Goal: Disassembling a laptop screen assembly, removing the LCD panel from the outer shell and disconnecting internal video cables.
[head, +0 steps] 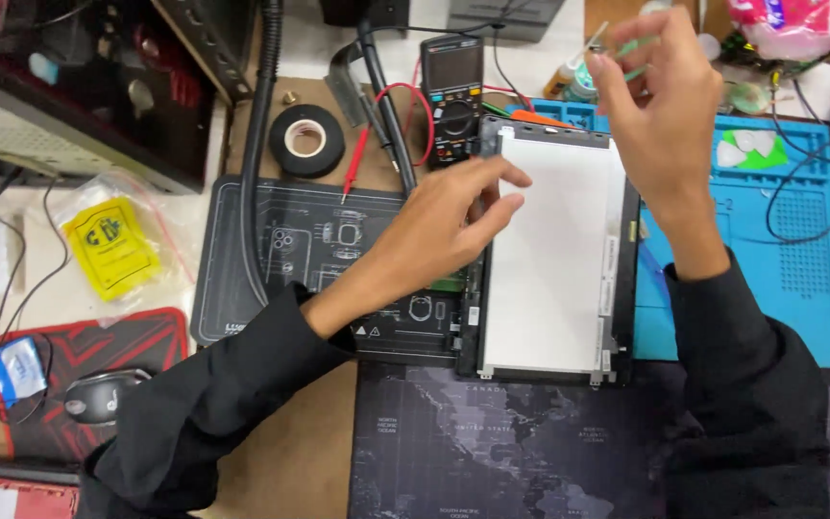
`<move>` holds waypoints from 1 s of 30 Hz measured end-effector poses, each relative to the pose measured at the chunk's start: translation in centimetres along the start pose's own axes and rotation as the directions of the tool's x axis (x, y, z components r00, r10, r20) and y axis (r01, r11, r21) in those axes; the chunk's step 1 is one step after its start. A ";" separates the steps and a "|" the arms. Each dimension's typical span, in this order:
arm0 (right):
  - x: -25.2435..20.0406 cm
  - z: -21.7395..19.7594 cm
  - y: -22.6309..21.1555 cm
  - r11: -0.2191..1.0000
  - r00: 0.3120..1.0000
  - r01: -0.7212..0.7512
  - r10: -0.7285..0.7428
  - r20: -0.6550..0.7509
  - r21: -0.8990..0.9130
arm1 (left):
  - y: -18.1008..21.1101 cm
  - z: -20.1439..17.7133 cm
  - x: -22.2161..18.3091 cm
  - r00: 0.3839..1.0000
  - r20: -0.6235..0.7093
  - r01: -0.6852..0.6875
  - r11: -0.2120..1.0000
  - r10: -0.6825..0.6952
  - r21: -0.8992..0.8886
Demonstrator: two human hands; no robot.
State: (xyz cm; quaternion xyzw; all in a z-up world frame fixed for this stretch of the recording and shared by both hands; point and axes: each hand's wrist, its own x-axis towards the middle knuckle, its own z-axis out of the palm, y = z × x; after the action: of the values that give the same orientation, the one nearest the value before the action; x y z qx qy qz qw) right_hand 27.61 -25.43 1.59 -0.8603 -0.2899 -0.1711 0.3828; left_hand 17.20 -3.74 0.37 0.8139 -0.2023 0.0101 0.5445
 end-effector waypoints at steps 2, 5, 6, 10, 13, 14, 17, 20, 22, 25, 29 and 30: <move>0.7 0.6 2.4 0.999 0.998 0.018 -0.021 -0.059 -0.051 | -1.0 1.3 2.2 0.999 -0.035 -0.011 1.000 0.011 -0.021; 2.1 1.5 5.2 0.995 0.991 0.048 -0.058 -0.124 -0.083 | -2.2 2.7 5.1 0.994 -0.104 -0.025 0.998 0.018 -0.059; 2.4 2.0 5.9 0.997 0.991 0.053 -0.059 -0.123 -0.055 | -2.6 3.1 5.6 0.991 -0.137 -0.012 0.996 0.000 -0.083; 4.1 3.6 7.4 0.993 0.980 0.113 -0.116 -0.159 -0.029 | -1.5 3.2 6.9 0.984 -0.110 0.115 0.974 -0.139 -0.196; 4.6 4.5 8.0 0.989 0.967 0.142 -0.150 -0.207 -0.049 | -1.0 3.1 7.0 0.982 -0.092 0.139 0.962 -0.165 -0.237; 4.8 4.5 8.0 0.981 0.953 0.182 -0.194 -0.235 -0.071 | -1.0 3.0 7.0 0.980 -0.092 0.144 0.950 -0.175 -0.276; 5.2 4.3 7.2 0.956 0.911 0.265 -0.291 -0.293 -0.126 | -1.5 3.2 6.9 0.982 -0.107 0.117 0.940 -0.158 -0.322; 5.1 3.7 6.2 0.937 0.880 0.321 -0.349 -0.321 -0.139 | -1.9 3.5 6.7 0.982 -0.130 0.089 0.940 -0.138 -0.330; 4.7 3.0 5.5 0.935 0.877 0.333 -0.354 -0.324 -0.121 | -2.0 3.7 6.6 0.981 -0.134 0.091 0.939 -0.142 -0.331; 3.8 1.3 4.0 0.923 0.834 0.352 -0.385 -0.396 -0.157 | -1.8 4.1 6.4 0.976 -0.170 0.077 0.946 -0.136 -0.315; 1.7 -2.0 0.8 0.949 0.865 0.316 -0.292 -0.407 -0.009 | -0.2 4.3 6.0 0.962 -0.268 -0.078 0.988 0.041 -0.130; 0.9 -2.9 -0.1 0.949 0.894 0.308 -0.263 -0.364 0.070 | 0.2 4.4 5.8 0.939 -0.320 -0.152 0.987 0.126 -0.059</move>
State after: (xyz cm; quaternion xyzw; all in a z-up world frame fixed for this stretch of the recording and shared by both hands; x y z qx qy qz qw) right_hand 28.08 -27.24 4.00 -0.7382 -0.3507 -0.3571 0.4524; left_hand 21.58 -9.58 0.16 0.7623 -0.1701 0.1699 0.6009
